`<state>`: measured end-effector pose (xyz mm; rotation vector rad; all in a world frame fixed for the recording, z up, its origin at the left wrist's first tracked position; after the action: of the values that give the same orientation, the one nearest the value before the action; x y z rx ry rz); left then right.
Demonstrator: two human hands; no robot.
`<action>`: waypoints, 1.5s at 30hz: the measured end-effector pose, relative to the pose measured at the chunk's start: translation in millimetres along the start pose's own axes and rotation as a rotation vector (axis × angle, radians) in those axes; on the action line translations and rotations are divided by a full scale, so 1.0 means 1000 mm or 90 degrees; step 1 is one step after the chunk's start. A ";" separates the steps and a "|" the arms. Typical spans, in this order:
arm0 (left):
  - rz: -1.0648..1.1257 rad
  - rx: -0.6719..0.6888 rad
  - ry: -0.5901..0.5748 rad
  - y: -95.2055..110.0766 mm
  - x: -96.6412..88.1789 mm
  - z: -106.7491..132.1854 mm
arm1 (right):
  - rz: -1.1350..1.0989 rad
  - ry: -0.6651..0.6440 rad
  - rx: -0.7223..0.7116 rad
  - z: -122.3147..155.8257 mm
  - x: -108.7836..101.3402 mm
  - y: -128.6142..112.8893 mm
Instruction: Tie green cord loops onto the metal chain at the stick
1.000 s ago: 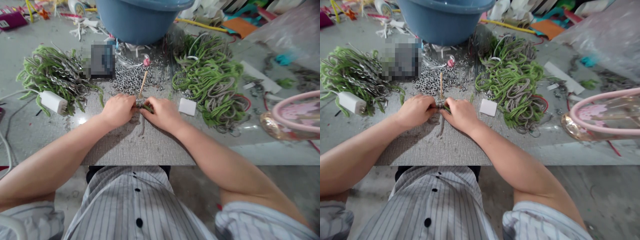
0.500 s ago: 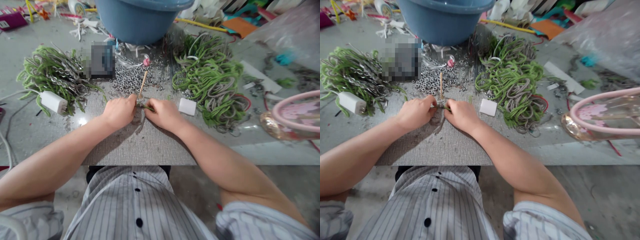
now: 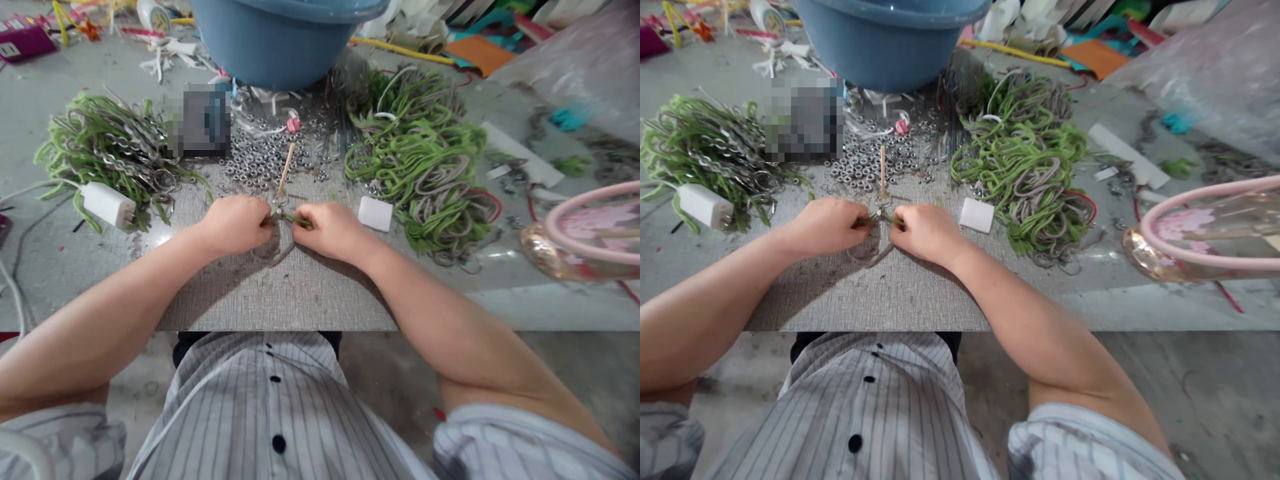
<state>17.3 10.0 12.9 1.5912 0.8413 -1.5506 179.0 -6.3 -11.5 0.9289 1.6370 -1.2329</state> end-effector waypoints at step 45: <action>-0.008 -0.058 0.031 0.000 0.004 0.005 | 0.071 0.061 -0.014 0.004 0.002 0.000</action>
<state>14.9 5.8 9.1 1.5663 0.9370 -1.4665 179.1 -10.5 -14.1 1.0656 1.6461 -1.1073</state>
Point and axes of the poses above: each hand's wrist, its own z-axis away from the middle knuckle, its own x-axis out of the palm, y = z × x, the point moved 2 cm from there along -z, towards the middle knuckle, and after that the axes turned 14 degrees about y, right-handed, at the moved point
